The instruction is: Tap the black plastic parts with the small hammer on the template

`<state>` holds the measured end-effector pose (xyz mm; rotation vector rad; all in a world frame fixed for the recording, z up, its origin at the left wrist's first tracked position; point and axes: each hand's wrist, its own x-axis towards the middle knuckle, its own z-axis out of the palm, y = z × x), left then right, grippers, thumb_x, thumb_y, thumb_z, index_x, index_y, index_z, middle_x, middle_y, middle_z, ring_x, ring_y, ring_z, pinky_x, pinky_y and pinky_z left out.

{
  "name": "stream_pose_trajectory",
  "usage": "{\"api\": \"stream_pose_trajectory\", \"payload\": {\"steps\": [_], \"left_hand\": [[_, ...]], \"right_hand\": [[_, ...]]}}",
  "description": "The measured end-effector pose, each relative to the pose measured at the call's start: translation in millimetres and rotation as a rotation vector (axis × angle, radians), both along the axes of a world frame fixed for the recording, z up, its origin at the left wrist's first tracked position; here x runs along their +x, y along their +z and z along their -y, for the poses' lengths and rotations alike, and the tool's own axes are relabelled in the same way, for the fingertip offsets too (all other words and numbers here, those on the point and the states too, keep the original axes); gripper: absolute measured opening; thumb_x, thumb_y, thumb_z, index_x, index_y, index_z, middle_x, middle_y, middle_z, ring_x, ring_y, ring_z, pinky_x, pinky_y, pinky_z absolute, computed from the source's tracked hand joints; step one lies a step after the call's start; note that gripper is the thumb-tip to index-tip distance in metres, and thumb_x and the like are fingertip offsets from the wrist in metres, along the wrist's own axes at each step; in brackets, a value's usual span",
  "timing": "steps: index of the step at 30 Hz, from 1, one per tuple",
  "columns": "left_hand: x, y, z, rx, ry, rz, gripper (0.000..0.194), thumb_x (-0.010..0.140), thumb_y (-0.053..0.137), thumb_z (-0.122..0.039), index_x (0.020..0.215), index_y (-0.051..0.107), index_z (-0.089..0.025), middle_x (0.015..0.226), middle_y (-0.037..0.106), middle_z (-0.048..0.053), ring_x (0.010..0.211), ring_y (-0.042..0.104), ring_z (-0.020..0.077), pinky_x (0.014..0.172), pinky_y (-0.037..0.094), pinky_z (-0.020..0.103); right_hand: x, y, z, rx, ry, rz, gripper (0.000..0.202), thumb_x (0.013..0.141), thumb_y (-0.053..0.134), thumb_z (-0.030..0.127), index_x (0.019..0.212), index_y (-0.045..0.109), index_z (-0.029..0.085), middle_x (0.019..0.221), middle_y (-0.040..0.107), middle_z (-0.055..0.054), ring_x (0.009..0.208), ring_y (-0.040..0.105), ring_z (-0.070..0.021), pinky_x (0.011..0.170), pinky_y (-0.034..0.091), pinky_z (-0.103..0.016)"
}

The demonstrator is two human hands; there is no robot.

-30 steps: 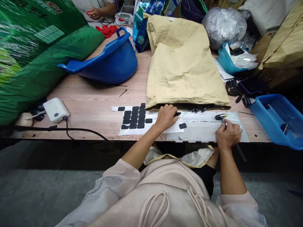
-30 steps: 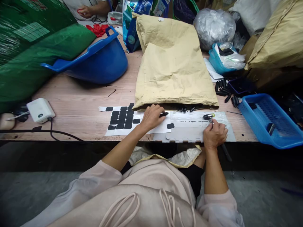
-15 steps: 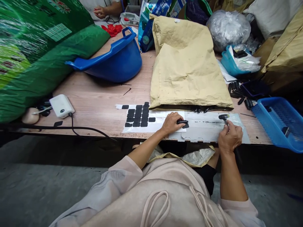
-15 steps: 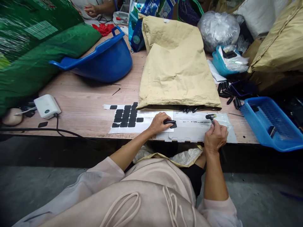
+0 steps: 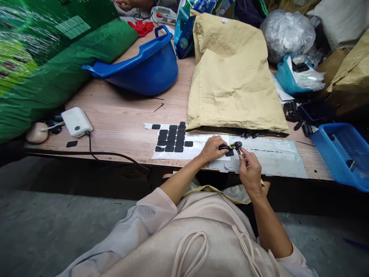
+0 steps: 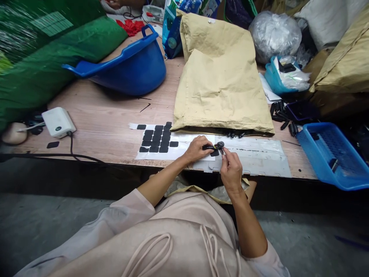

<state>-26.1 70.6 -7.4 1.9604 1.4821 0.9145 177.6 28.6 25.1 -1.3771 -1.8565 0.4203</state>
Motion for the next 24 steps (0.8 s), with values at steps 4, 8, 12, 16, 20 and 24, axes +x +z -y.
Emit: {"api": "stream_pose_trajectory", "payload": {"steps": [4, 8, 12, 16, 20, 24], "left_hand": [[0.8, -1.1, -1.1, -0.001, -0.005, -0.009, 0.009, 0.086, 0.081, -0.025, 0.095, 0.078, -0.022, 0.091, 0.067, 0.004, 0.092, 0.06, 0.022, 0.09, 0.049, 0.037], [1.0, 0.6, -1.4, -0.01, -0.019, -0.02, 0.007, 0.088, 0.081, -0.027, 0.092, 0.078, -0.021, 0.092, 0.066, 0.004, 0.093, 0.06, 0.022, 0.09, 0.049, 0.037], [1.6, 2.9, -1.4, -0.021, -0.017, -0.017, 0.007, 0.088, 0.08, -0.026, 0.092, 0.078, -0.02, 0.09, 0.065, 0.004, 0.091, 0.06, 0.0214, 0.09, 0.048, 0.037], [1.9, 3.1, -1.4, -0.028, -0.017, -0.012, 0.008, 0.087, 0.081, -0.026, 0.092, 0.079, -0.021, 0.091, 0.066, 0.004, 0.091, 0.06, 0.0216, 0.09, 0.048, 0.038], [2.5, 3.4, -1.4, -0.023, -0.006, -0.014, 0.005, 0.086, 0.08, -0.023, 0.09, 0.079, -0.02, 0.09, 0.066, 0.004, 0.092, 0.06, 0.0217, 0.091, 0.048, 0.038], [3.0, 4.0, -1.0, -0.024, -0.006, 0.003, 0.006, 0.085, 0.08, -0.021, 0.09, 0.079, -0.02, 0.089, 0.066, 0.004, 0.091, 0.06, 0.0211, 0.092, 0.049, 0.038]], "right_hand": [[-7.1, 6.5, 1.4, 0.079, 0.019, 0.032, 0.034, 0.105, 0.05, 0.029, 0.128, 0.074, 0.023, 0.098, 0.072, -0.008, 0.089, 0.067, -0.0197, 0.084, 0.056, -0.033], [-15.9, 7.3, 6.6, 0.118, 0.019, 0.107, 0.035, 0.106, 0.047, 0.028, 0.129, 0.074, 0.024, 0.098, 0.07, -0.008, 0.092, 0.067, -0.0192, 0.083, 0.054, -0.03], [-17.8, 7.6, 7.1, 0.043, 0.005, 0.2, 0.039, 0.106, 0.043, 0.028, 0.128, 0.075, 0.024, 0.094, 0.068, -0.007, 0.087, 0.065, -0.0187, 0.079, 0.053, -0.029], [-13.6, 14.0, 4.6, 0.089, -0.056, 0.16, 0.038, 0.107, 0.044, 0.031, 0.128, 0.075, 0.023, 0.096, 0.07, -0.008, 0.09, 0.067, -0.019, 0.082, 0.054, -0.03], [-11.4, 12.6, 5.8, 0.058, -0.055, 0.167, 0.038, 0.106, 0.044, 0.03, 0.127, 0.075, 0.022, 0.096, 0.069, -0.008, 0.089, 0.066, -0.0192, 0.079, 0.052, -0.03], [-6.3, 10.4, 4.7, 0.036, -0.048, 0.148, 0.037, 0.105, 0.046, 0.031, 0.127, 0.076, 0.022, 0.095, 0.07, -0.008, 0.088, 0.065, -0.0193, 0.079, 0.051, -0.031]]}}
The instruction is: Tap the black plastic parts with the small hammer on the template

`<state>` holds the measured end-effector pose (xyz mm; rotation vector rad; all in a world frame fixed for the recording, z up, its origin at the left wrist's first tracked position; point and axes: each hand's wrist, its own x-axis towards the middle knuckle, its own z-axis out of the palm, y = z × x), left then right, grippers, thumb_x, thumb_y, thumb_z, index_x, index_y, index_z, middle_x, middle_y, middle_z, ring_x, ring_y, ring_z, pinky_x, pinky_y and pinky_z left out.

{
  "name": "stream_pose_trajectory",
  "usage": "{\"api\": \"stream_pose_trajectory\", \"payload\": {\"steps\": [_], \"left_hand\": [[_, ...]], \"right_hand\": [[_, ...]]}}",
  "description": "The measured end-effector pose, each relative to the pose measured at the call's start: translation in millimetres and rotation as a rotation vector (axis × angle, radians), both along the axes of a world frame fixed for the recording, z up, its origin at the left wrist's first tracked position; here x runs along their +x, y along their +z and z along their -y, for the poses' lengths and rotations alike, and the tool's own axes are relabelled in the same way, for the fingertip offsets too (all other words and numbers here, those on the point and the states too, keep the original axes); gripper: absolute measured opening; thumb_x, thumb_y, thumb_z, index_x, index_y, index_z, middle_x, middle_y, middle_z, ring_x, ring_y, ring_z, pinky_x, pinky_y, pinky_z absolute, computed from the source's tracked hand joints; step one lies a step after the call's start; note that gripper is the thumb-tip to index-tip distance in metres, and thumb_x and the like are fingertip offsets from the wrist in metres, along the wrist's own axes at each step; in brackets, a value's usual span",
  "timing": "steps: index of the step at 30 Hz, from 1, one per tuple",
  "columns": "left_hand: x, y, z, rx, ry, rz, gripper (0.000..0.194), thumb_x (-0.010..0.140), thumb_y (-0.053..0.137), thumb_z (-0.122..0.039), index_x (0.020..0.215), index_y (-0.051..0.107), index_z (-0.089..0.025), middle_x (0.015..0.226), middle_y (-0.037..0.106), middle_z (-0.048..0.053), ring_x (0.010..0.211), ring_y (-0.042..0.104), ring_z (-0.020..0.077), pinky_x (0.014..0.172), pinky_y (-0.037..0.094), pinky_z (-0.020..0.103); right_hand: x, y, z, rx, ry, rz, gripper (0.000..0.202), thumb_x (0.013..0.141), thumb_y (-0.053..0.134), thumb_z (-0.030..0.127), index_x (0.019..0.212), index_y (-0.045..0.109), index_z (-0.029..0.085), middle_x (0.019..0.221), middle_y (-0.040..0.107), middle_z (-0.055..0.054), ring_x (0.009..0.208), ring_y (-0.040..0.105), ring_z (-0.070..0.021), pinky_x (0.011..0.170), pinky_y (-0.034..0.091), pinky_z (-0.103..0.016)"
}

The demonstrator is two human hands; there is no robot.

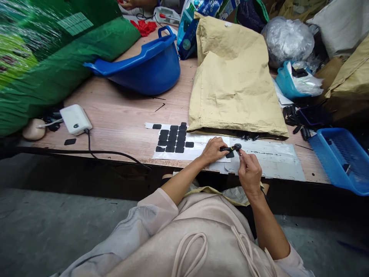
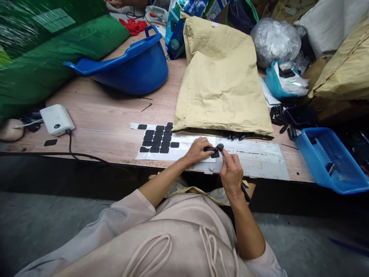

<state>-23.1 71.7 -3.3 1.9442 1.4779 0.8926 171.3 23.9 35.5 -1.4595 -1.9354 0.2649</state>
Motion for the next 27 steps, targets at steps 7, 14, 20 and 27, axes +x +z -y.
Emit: {"api": "stream_pose_trajectory", "payload": {"steps": [7, 14, 20, 27], "left_hand": [[1.8, 2.0, 1.3, -0.015, 0.033, -0.002, 0.009, 0.083, 0.081, -0.02, 0.091, 0.076, -0.02, 0.094, 0.068, 0.004, 0.097, 0.061, 0.0233, 0.094, 0.05, 0.039], [1.7, 4.5, 2.8, -0.04, 0.031, -0.033, 0.012, 0.084, 0.079, -0.022, 0.095, 0.075, -0.021, 0.096, 0.067, 0.004, 0.098, 0.061, 0.0238, 0.096, 0.049, 0.039], [-0.8, 6.0, 0.5, -0.027, 0.002, -0.093, 0.011, 0.088, 0.077, -0.025, 0.099, 0.074, -0.021, 0.097, 0.067, 0.005, 0.1, 0.061, 0.0249, 0.095, 0.048, 0.04], [21.3, 23.5, 58.3, 0.064, -0.339, -0.128, 0.027, 0.107, 0.056, -0.039, 0.115, 0.072, -0.019, 0.108, 0.071, 0.011, 0.1, 0.065, 0.0234, 0.09, 0.051, 0.036]], "right_hand": [[54.4, 1.1, -18.4, 0.017, -0.278, 0.123, 0.038, 0.098, 0.052, 0.032, 0.122, 0.079, 0.021, 0.098, 0.07, -0.009, 0.091, 0.061, -0.0227, 0.078, 0.045, -0.034], [104.6, -30.1, -53.1, 0.004, -0.478, 0.259, 0.035, 0.089, 0.055, 0.028, 0.111, 0.082, 0.021, 0.097, 0.064, -0.012, 0.09, 0.049, -0.0256, 0.082, 0.04, -0.04], [98.9, -38.0, -60.6, 0.026, -0.547, 0.256, 0.035, 0.09, 0.056, 0.027, 0.114, 0.08, 0.022, 0.1, 0.063, -0.011, 0.092, 0.049, -0.0253, 0.081, 0.037, -0.039], [96.0, -35.3, -57.6, 0.005, -0.554, 0.255, 0.035, 0.091, 0.057, 0.026, 0.117, 0.08, 0.022, 0.104, 0.064, -0.012, 0.091, 0.049, -0.0244, 0.079, 0.036, -0.038]]}}
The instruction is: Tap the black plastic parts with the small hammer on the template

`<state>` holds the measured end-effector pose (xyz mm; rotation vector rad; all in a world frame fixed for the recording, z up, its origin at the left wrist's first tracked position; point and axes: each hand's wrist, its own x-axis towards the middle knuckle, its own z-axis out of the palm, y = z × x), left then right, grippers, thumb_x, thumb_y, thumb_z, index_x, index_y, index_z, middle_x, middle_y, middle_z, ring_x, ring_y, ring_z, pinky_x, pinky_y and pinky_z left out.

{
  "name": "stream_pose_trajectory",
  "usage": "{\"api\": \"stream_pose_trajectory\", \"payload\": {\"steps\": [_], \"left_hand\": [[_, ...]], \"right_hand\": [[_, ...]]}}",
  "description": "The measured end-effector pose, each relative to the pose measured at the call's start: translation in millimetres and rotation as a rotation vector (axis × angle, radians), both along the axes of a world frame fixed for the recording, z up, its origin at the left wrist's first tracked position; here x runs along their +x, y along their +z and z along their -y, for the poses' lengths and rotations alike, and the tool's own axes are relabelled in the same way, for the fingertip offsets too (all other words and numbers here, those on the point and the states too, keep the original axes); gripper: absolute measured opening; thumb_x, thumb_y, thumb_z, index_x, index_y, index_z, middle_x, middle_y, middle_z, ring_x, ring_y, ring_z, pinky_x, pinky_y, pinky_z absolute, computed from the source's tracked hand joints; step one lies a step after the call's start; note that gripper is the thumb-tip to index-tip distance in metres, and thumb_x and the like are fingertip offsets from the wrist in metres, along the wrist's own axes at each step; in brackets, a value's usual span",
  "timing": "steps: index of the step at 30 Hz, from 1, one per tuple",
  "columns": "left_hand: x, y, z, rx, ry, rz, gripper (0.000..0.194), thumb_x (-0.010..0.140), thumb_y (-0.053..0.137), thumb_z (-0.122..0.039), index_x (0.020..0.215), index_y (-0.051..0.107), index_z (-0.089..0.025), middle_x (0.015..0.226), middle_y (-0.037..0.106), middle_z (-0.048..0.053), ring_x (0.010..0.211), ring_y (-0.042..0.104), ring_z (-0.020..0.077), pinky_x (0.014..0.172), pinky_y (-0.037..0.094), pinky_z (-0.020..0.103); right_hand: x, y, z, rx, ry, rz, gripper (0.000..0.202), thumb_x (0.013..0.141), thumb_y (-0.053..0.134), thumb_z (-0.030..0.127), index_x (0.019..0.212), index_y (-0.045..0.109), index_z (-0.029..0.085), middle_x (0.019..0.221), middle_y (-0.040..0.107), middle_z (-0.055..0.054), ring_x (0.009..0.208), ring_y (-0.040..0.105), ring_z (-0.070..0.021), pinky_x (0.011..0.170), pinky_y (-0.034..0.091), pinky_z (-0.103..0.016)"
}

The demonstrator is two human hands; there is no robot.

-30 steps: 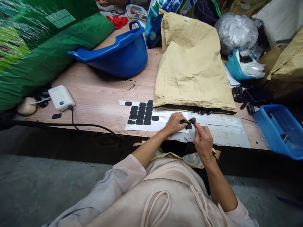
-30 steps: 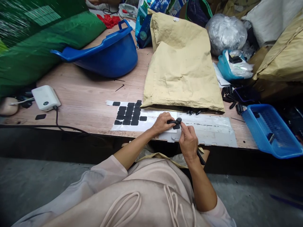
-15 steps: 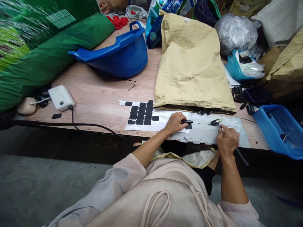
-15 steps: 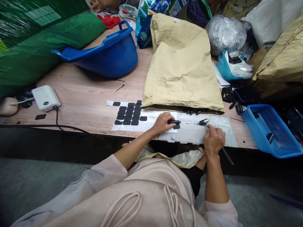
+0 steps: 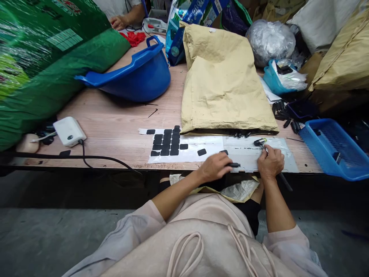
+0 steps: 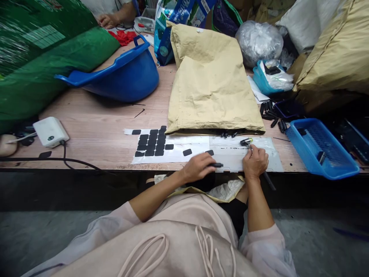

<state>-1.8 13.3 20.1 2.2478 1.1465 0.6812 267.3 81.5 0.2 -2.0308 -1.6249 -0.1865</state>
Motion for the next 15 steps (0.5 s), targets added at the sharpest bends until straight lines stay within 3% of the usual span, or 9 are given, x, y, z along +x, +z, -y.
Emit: {"api": "stream_pose_trajectory", "payload": {"steps": [3, 8, 10, 13, 15], "left_hand": [[12.8, -8.0, 37.7, -0.11, -0.208, -0.082, 0.03, 0.108, 0.052, -0.042, 0.12, 0.07, -0.021, 0.11, 0.073, 0.009, 0.097, 0.069, 0.0212, 0.078, 0.053, 0.031], [19.1, -25.2, 63.7, -0.388, -0.084, -0.391, 0.021, 0.099, 0.065, -0.033, 0.113, 0.073, -0.02, 0.112, 0.074, 0.013, 0.092, 0.074, 0.0281, 0.073, 0.053, 0.036], [16.2, -20.8, 63.1, -0.453, -0.105, -0.418, 0.021, 0.095, 0.07, -0.032, 0.112, 0.075, -0.02, 0.112, 0.075, 0.013, 0.091, 0.075, 0.0298, 0.073, 0.054, 0.037], [6.9, -2.2, 50.2, -0.453, -0.197, -0.257, 0.018, 0.092, 0.072, -0.032, 0.108, 0.077, -0.024, 0.105, 0.078, 0.008, 0.091, 0.075, 0.0265, 0.073, 0.053, 0.033], [-3.6, 11.8, 30.4, -0.436, -0.135, -0.111, 0.016, 0.096, 0.068, -0.032, 0.105, 0.078, -0.024, 0.1, 0.08, 0.005, 0.088, 0.074, 0.0227, 0.072, 0.053, 0.03]], "right_hand": [[0.0, -0.6, -0.7, -0.006, -0.004, -0.004, 0.035, 0.091, 0.058, 0.027, 0.118, 0.08, 0.022, 0.104, 0.065, -0.012, 0.092, 0.048, -0.0249, 0.078, 0.035, -0.038], [-0.2, -2.1, -1.0, 0.009, 0.01, -0.008, 0.035, 0.091, 0.056, 0.027, 0.117, 0.08, 0.022, 0.102, 0.063, -0.012, 0.091, 0.047, -0.0246, 0.079, 0.035, -0.038], [-0.4, -2.2, -0.7, 0.01, 0.013, -0.019, 0.035, 0.092, 0.056, 0.028, 0.117, 0.08, 0.022, 0.102, 0.063, -0.011, 0.091, 0.046, -0.0246, 0.079, 0.035, -0.038], [-1.0, -1.8, -0.3, 0.004, 0.011, -0.036, 0.035, 0.092, 0.056, 0.028, 0.117, 0.079, 0.022, 0.103, 0.063, -0.012, 0.091, 0.046, -0.0247, 0.08, 0.035, -0.039], [-1.5, -1.4, -0.2, 0.002, 0.01, -0.043, 0.035, 0.091, 0.056, 0.027, 0.117, 0.079, 0.022, 0.103, 0.062, -0.012, 0.091, 0.047, -0.0248, 0.08, 0.035, -0.039]]}}
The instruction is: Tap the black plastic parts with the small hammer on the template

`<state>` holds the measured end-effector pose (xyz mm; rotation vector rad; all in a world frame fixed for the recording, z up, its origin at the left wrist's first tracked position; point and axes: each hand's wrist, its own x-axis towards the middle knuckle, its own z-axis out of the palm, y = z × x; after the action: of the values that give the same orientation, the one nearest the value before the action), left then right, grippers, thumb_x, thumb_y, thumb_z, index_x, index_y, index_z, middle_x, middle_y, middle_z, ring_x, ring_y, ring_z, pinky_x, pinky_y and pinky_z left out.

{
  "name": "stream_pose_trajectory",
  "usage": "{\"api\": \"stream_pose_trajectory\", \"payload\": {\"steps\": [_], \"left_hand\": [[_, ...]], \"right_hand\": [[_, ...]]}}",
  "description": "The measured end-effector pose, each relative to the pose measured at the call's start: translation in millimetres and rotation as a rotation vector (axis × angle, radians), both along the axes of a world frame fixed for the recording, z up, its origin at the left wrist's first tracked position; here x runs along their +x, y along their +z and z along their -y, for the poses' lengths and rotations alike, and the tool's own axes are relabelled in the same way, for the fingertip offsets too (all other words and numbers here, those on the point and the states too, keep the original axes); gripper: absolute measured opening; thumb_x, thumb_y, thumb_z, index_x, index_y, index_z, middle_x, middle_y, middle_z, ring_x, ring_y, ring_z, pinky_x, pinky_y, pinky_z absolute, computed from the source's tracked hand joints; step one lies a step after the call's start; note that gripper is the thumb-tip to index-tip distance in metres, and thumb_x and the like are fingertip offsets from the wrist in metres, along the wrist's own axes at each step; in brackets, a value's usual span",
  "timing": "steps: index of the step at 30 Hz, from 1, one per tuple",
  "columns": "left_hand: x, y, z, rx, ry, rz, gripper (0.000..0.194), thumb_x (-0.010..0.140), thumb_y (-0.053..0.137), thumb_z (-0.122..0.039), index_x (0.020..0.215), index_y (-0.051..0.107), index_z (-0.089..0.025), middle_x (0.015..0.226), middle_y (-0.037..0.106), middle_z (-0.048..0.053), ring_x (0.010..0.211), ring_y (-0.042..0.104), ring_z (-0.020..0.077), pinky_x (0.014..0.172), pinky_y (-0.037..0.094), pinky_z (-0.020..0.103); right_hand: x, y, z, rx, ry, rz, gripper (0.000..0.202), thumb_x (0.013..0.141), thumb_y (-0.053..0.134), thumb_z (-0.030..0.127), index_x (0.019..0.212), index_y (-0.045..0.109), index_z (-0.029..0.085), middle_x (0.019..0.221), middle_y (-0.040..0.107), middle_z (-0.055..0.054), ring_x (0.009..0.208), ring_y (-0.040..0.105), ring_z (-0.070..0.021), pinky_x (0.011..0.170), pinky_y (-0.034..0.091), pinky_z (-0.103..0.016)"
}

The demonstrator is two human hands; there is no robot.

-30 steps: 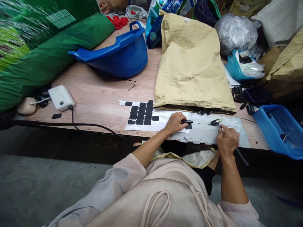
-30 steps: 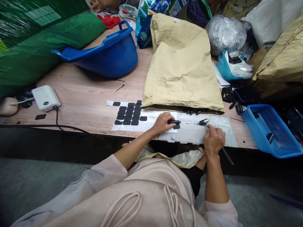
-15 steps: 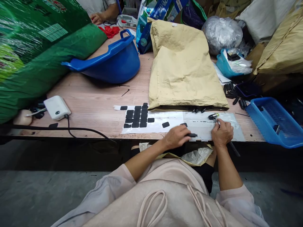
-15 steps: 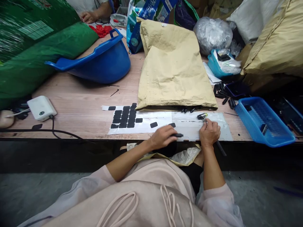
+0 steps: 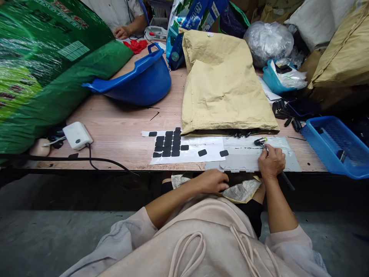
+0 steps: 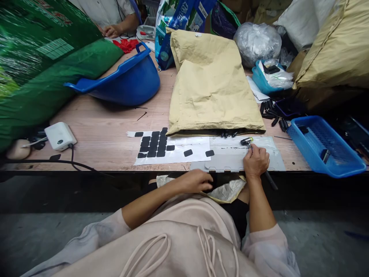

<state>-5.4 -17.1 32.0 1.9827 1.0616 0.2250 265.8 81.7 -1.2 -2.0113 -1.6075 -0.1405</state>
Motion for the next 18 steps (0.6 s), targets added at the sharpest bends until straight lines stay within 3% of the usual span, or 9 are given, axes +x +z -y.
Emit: {"api": "stream_pose_trajectory", "payload": {"steps": [2, 5, 8, 13, 18], "left_hand": [[-14.9, 10.4, -27.9, 0.063, 0.223, 0.042, 0.02, 0.101, 0.059, -0.031, 0.103, 0.077, -0.022, 0.099, 0.08, 0.005, 0.085, 0.073, 0.0204, 0.074, 0.054, 0.03], [-42.7, 16.1, -74.4, 0.317, 0.605, -0.13, 0.023, 0.102, 0.05, -0.021, 0.1, 0.073, -0.018, 0.1, 0.077, 0.009, 0.092, 0.07, 0.0242, 0.082, 0.056, 0.035], [-65.7, 13.9, -112.1, 0.494, 0.824, -0.303, 0.024, 0.101, 0.044, -0.013, 0.101, 0.068, -0.015, 0.113, 0.071, 0.017, 0.109, 0.066, 0.0311, 0.096, 0.053, 0.043], [-65.4, 7.9, -149.6, 0.383, 0.876, -0.38, 0.019, 0.104, 0.049, -0.026, 0.111, 0.061, -0.012, 0.125, 0.065, 0.023, 0.122, 0.059, 0.0371, 0.108, 0.046, 0.05], [-40.2, 5.6, -158.1, 0.29, 0.923, -0.493, 0.03, 0.102, 0.053, -0.026, 0.127, 0.057, -0.01, 0.144, 0.055, 0.026, 0.141, 0.048, 0.0386, 0.117, 0.041, 0.05]], "right_hand": [[-0.4, 0.4, 0.0, -0.003, 0.002, -0.005, 0.035, 0.091, 0.056, 0.027, 0.118, 0.079, 0.022, 0.103, 0.062, -0.012, 0.092, 0.047, -0.025, 0.08, 0.036, -0.039], [-0.8, 0.7, 0.0, -0.015, 0.001, -0.01, 0.035, 0.092, 0.057, 0.027, 0.118, 0.079, 0.022, 0.103, 0.062, -0.012, 0.091, 0.047, -0.0249, 0.08, 0.036, -0.038], [-1.1, 0.3, 0.1, -0.017, -0.007, -0.011, 0.035, 0.092, 0.058, 0.027, 0.118, 0.079, 0.022, 0.104, 0.063, -0.012, 0.091, 0.048, -0.0247, 0.079, 0.034, -0.038], [-0.7, -1.7, 0.2, -0.009, -0.01, 0.0, 0.034, 0.093, 0.058, 0.027, 0.118, 0.08, 0.022, 0.105, 0.065, -0.012, 0.092, 0.047, -0.0245, 0.079, 0.033, -0.037], [0.2, -3.0, 0.6, -0.003, -0.002, 0.011, 0.033, 0.094, 0.058, 0.026, 0.118, 0.079, 0.022, 0.104, 0.064, -0.011, 0.092, 0.047, -0.024, 0.078, 0.031, -0.037]]}}
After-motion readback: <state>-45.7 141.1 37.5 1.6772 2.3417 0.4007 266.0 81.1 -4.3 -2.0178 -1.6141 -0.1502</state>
